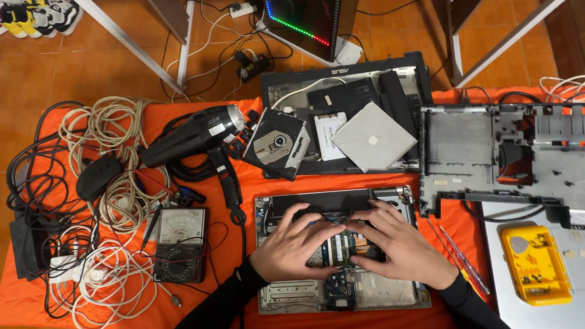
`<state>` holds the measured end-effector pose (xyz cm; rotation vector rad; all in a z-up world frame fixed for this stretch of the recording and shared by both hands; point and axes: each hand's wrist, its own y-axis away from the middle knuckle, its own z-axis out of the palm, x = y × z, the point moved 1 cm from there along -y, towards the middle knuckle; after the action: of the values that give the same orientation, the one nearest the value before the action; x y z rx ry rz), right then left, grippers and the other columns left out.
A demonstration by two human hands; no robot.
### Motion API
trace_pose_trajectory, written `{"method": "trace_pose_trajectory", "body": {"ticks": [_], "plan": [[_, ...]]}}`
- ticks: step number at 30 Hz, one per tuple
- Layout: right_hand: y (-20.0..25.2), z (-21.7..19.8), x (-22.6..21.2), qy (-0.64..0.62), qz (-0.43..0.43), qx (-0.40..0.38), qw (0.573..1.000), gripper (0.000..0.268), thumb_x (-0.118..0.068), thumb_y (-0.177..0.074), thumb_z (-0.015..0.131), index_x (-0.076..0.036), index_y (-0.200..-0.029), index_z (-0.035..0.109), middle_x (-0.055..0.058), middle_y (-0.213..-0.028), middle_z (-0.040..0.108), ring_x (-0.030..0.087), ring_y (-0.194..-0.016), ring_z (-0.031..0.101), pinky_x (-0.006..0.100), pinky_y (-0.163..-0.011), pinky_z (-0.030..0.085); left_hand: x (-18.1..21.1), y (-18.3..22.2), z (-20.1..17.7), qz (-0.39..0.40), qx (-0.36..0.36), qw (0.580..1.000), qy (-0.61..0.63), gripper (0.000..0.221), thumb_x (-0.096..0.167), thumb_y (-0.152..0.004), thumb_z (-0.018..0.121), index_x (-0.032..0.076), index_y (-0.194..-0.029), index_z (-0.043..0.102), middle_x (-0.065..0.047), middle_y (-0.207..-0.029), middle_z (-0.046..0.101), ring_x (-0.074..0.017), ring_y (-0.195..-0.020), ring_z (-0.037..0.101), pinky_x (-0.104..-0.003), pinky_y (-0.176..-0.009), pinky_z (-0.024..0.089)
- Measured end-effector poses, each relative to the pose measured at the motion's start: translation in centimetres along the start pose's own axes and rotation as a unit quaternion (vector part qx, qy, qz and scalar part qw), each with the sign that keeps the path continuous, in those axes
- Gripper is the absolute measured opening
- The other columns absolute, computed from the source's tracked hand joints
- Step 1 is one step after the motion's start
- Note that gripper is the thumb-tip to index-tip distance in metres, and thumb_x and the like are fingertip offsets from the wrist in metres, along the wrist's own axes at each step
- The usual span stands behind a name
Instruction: Repairing or assembling a laptop by working on the internal components and reattaching the outer casing.
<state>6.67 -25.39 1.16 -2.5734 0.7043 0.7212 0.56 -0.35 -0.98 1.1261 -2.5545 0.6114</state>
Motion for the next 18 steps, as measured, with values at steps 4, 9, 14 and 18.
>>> {"method": "trace_pose_trajectory", "body": {"ticks": [4,9,14,18], "plan": [[0.1,0.2,0.3,-0.022,0.021,-0.026,0.999,0.058,-0.037,-0.079,0.081,-0.008,-0.127,0.066,0.009,-0.126,0.061,0.033,-0.121,0.053,0.052,-0.113,0.034,-0.2,0.3,0.5,-0.004,-0.011,1.0,0.003,0.077,0.064,-0.096,0.065,0.007,-0.148,0.055,-0.005,-0.116,0.071,-0.0198,-0.127,0.055,-0.05,-0.125,0.026],[0.2,0.3,0.4,-0.014,0.031,-0.021,0.999,0.059,-0.038,-0.078,0.082,-0.01,-0.127,0.066,0.008,-0.127,0.061,0.035,-0.125,0.052,0.052,-0.114,0.034,-0.3,0.5,1.0,0.014,0.02,1.0,0.0,0.073,0.062,-0.096,0.068,0.008,-0.145,0.058,-0.004,-0.119,0.073,-0.0191,-0.128,0.054,-0.049,-0.123,0.03],[0.2,0.3,0.3,-0.01,0.029,-0.024,0.999,0.059,-0.038,-0.078,0.082,-0.01,-0.128,0.067,0.008,-0.127,0.061,0.035,-0.125,0.052,0.052,-0.114,0.033,-0.4,0.6,1.2,0.011,0.017,1.0,0.005,0.071,0.06,-0.096,0.068,0.008,-0.143,0.059,-0.004,-0.116,0.074,-0.0202,-0.127,0.054,-0.049,-0.122,0.029],[0.2,0.3,0.2,-0.01,0.031,-0.024,0.999,0.059,-0.038,-0.079,0.081,-0.011,-0.129,0.067,0.008,-0.127,0.061,0.033,-0.125,0.053,0.051,-0.114,0.034,-0.4,0.5,1.2,0.018,0.015,1.0,0.016,0.071,0.057,-0.095,0.07,0.006,-0.143,0.058,-0.005,-0.112,0.074,-0.0208,-0.126,0.055,-0.05,-0.122,0.027]]}}
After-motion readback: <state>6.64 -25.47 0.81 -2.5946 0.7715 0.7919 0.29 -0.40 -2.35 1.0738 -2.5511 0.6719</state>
